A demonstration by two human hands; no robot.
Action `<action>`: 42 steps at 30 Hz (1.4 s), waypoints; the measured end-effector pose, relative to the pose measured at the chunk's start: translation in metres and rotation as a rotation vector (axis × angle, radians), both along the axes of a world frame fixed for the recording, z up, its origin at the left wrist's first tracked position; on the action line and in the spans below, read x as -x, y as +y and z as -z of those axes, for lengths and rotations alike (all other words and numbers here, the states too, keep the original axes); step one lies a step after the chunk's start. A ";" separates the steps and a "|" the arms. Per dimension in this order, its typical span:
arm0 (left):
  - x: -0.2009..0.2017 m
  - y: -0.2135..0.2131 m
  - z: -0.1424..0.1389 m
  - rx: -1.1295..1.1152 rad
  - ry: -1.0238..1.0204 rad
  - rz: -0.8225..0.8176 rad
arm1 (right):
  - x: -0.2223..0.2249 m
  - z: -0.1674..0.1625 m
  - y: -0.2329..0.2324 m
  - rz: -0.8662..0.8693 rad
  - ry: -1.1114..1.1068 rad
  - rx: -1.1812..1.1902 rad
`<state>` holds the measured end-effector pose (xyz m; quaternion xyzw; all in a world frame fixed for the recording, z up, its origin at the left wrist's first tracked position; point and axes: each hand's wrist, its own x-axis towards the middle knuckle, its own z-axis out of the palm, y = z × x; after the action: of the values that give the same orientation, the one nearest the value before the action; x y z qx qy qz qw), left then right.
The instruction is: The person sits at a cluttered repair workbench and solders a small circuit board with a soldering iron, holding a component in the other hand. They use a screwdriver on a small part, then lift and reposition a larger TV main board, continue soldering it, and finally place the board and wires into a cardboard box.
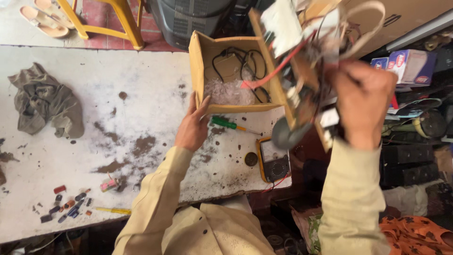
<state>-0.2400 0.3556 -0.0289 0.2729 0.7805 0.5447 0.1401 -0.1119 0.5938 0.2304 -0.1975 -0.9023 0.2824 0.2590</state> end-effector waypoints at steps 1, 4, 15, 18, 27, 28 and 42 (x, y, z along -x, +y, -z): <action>-0.002 -0.008 0.006 -0.088 -0.074 -0.012 | -0.008 -0.003 -0.015 -0.007 0.019 -0.036; -0.005 -0.050 0.021 -0.223 -0.526 -0.064 | -0.018 0.011 -0.070 -0.004 -0.002 -0.082; -0.113 -0.221 0.015 -1.386 -1.262 0.113 | -0.013 0.150 -0.243 -0.178 -0.084 0.228; -0.124 -0.227 0.019 -0.810 -1.289 -0.335 | -0.016 0.173 -0.255 -0.205 -0.156 0.190; -0.139 -0.241 0.075 -0.706 -1.173 -0.527 | -0.026 0.226 -0.259 -0.297 -0.159 0.076; -0.140 -0.240 0.079 -0.644 -1.146 -0.550 | -0.026 0.230 -0.258 -0.299 -0.171 0.073; -0.114 -0.190 0.018 -0.393 -0.834 -0.419 | -0.011 0.245 -0.242 -0.265 -0.278 0.108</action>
<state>-0.1259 0.1654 -0.0466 -0.1093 0.5788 0.7604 0.2734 -0.1013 0.3514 -0.0141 -0.1274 -0.9311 0.3320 0.0817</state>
